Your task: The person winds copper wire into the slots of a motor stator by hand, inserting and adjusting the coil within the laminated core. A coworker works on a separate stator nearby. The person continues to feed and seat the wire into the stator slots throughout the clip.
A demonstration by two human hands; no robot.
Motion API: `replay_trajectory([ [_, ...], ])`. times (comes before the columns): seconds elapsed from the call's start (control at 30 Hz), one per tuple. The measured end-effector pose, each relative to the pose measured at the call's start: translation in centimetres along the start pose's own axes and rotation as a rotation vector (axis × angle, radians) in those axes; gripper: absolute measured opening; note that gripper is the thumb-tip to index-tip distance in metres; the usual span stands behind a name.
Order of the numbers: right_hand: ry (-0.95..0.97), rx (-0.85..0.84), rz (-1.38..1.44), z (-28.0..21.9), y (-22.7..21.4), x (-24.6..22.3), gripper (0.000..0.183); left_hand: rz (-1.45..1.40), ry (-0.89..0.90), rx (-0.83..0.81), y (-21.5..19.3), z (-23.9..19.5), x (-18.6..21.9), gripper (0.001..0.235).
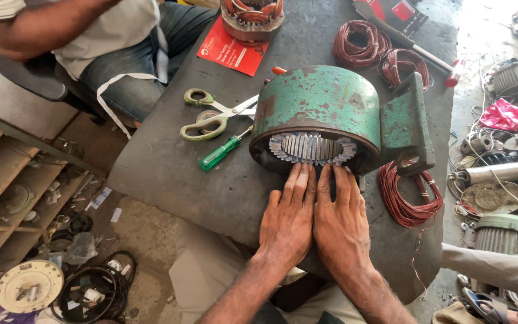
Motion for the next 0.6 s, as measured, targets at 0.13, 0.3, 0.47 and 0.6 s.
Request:
replay_trajectory([
  [0.13, 0.009, 0.003, 0.018, 0.0, 0.0, 0.1, 0.063, 0.008, -0.001, -0.008, 0.1, 0.1, 0.0, 0.070],
  [0.3, -0.001, 0.043, 0.029, 0.5, -0.7, -0.2, 0.061, 0.025, 0.004, -0.003, -0.1, 0.1, 0.0, 0.070],
  [0.47, 0.008, 0.457, 0.222, -0.8, -5.8, 1.1, 0.040, -0.020, -0.019, 0.066, -0.5, 0.1, 0.3, 0.069],
  [0.6, -0.022, 0.638, 0.042, 1.7, -12.3, 4.7, 0.027, -0.007, -0.020, 0.126, -0.7, 0.0, 0.3, 0.067],
])
Point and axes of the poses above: each hand's wrist, its own z-axis towards the middle knuckle, its own y-axis out of the palm, x = y × z, the point moved 6 cm from there along z, towards the middle knuckle, and after that the axes turned 5 degrees about -y, right-handed, at the moved point
